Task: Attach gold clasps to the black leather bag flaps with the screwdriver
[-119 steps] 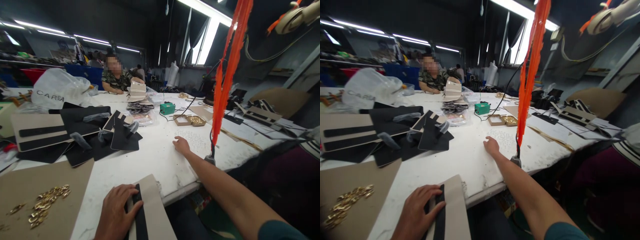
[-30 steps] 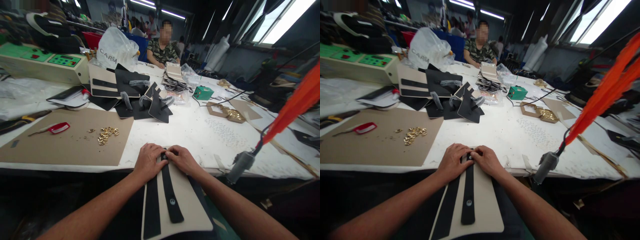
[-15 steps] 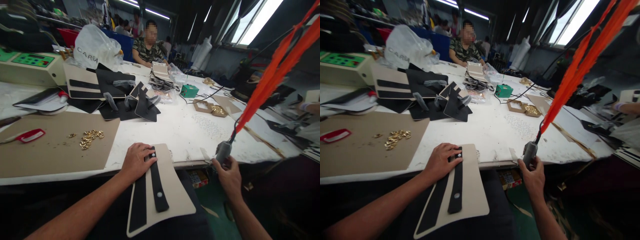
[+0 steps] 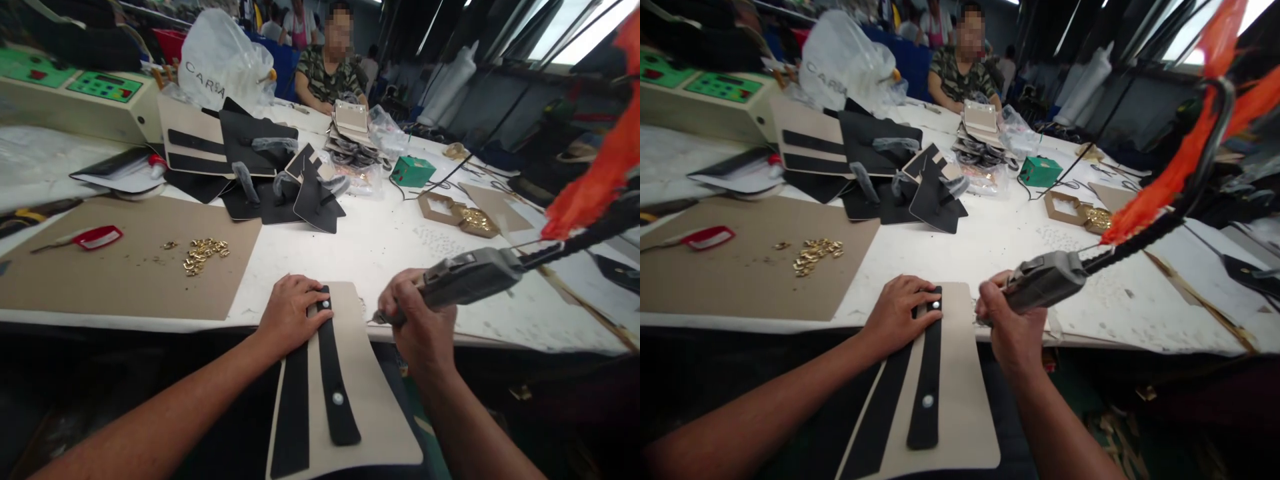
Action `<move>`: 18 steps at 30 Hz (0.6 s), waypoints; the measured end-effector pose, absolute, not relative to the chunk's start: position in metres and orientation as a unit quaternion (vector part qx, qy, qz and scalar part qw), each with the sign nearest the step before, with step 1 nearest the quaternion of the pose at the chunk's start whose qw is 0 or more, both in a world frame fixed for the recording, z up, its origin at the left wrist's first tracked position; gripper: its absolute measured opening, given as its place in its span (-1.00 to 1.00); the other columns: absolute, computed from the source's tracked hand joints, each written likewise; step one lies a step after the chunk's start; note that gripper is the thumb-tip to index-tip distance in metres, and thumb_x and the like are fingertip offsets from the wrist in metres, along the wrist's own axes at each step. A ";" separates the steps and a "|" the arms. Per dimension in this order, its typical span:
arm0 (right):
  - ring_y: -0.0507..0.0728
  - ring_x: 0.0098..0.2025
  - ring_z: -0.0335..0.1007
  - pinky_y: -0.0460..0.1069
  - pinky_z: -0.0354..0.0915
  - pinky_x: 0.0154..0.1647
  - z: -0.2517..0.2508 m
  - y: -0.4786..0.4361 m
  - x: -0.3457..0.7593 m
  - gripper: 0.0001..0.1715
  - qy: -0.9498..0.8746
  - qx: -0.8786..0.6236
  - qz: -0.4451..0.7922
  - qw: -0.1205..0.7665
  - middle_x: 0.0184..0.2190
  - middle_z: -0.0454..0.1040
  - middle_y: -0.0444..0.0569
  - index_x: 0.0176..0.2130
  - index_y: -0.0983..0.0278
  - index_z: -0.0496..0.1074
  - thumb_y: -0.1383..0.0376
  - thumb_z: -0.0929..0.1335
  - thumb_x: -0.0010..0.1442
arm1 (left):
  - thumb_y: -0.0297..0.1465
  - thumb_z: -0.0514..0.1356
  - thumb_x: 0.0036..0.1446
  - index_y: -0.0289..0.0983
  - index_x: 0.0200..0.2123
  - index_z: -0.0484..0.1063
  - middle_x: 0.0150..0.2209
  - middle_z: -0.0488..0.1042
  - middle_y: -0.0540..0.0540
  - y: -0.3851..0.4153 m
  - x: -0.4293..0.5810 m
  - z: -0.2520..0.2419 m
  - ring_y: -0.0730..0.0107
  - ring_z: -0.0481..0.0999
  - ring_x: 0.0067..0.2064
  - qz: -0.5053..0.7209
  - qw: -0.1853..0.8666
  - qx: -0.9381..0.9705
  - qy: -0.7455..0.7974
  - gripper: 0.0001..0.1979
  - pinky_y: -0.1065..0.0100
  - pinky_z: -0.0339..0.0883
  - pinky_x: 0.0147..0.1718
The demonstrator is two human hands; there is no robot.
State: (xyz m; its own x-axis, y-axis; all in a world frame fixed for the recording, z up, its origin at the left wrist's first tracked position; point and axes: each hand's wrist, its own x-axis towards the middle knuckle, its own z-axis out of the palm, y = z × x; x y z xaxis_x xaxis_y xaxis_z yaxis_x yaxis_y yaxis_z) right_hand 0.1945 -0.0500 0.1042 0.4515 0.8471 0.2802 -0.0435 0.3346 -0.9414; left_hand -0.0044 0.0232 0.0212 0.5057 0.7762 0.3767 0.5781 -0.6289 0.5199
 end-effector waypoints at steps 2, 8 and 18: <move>0.03 -0.61 0.27 -0.05 0.25 -0.56 0.107 -0.027 0.170 -0.63 -0.447 -0.454 0.330 0.696 -0.60 0.33 -0.22 -0.39 0.23 0.40 0.11 0.55 0.23 | -0.24 0.46 0.13 -0.10 -0.09 0.68 0.02 0.64 -0.05 0.023 -0.005 0.021 0.04 0.50 0.10 0.299 0.172 0.850 0.397 -0.74 -0.09 0.27 0.20; 0.04 -0.63 0.29 -0.02 0.29 -0.59 0.084 0.005 0.153 -0.58 -0.486 -0.453 0.367 0.651 -0.60 0.33 -0.22 -0.42 0.22 0.36 0.08 0.55 0.23 | -0.22 0.44 0.15 -0.10 -0.11 0.66 0.03 0.62 -0.04 0.023 -0.005 0.019 0.06 0.48 0.12 0.298 0.190 0.846 0.400 -0.76 -0.11 0.20 0.25; 0.04 -0.51 0.32 -0.03 0.31 -0.48 0.064 0.011 0.150 -0.63 -0.532 -0.450 0.335 0.634 -0.48 0.37 -0.17 -0.38 0.21 0.33 0.11 0.50 0.29 | -0.24 0.42 0.17 -0.08 -0.12 0.65 0.01 0.61 -0.03 0.022 -0.005 0.022 0.07 0.46 0.12 0.294 0.202 0.845 0.399 -0.80 -0.14 0.15 0.27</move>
